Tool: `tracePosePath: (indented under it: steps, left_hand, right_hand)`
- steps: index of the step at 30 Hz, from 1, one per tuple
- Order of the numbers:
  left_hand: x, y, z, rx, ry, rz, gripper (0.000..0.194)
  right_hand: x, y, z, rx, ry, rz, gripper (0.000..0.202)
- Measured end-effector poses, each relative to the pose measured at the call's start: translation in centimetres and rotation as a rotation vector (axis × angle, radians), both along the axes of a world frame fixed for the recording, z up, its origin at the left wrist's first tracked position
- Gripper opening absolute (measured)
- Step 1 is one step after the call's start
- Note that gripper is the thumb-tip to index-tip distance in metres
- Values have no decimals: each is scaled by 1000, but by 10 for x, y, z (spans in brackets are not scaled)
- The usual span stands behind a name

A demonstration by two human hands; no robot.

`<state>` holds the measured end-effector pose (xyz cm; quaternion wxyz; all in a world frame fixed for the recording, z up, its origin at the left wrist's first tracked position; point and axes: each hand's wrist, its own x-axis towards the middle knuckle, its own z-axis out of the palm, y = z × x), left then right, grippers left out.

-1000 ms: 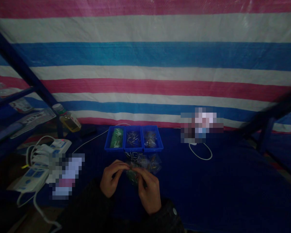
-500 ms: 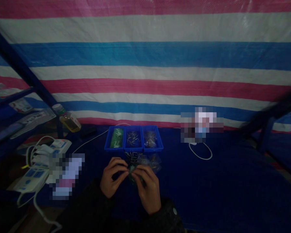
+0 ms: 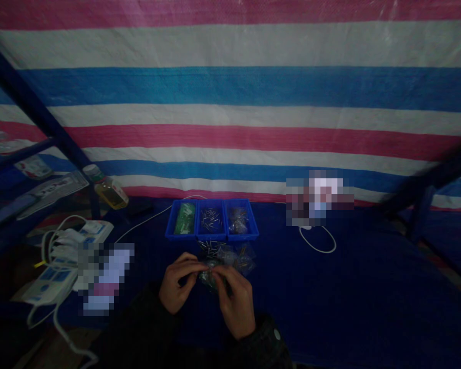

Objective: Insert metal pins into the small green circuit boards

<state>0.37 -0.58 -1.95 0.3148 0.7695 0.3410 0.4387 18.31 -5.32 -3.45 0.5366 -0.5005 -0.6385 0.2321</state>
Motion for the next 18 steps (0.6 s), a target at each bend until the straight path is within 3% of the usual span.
tracePosePath:
  steps: [5, 14, 18]
  left_hand:
    - [-1, 2, -6, 5, -15, 48, 19]
    - [1, 1, 3, 94, 6, 92, 6]
    - [3, -3, -3, -16, -14, 106, 5]
  right_hand:
    - [2, 0, 1, -14, -19, 12, 29]
    - [-1, 1, 1, 20, 3, 11, 16]
    - [-3, 1, 3, 9, -13, 10, 15]
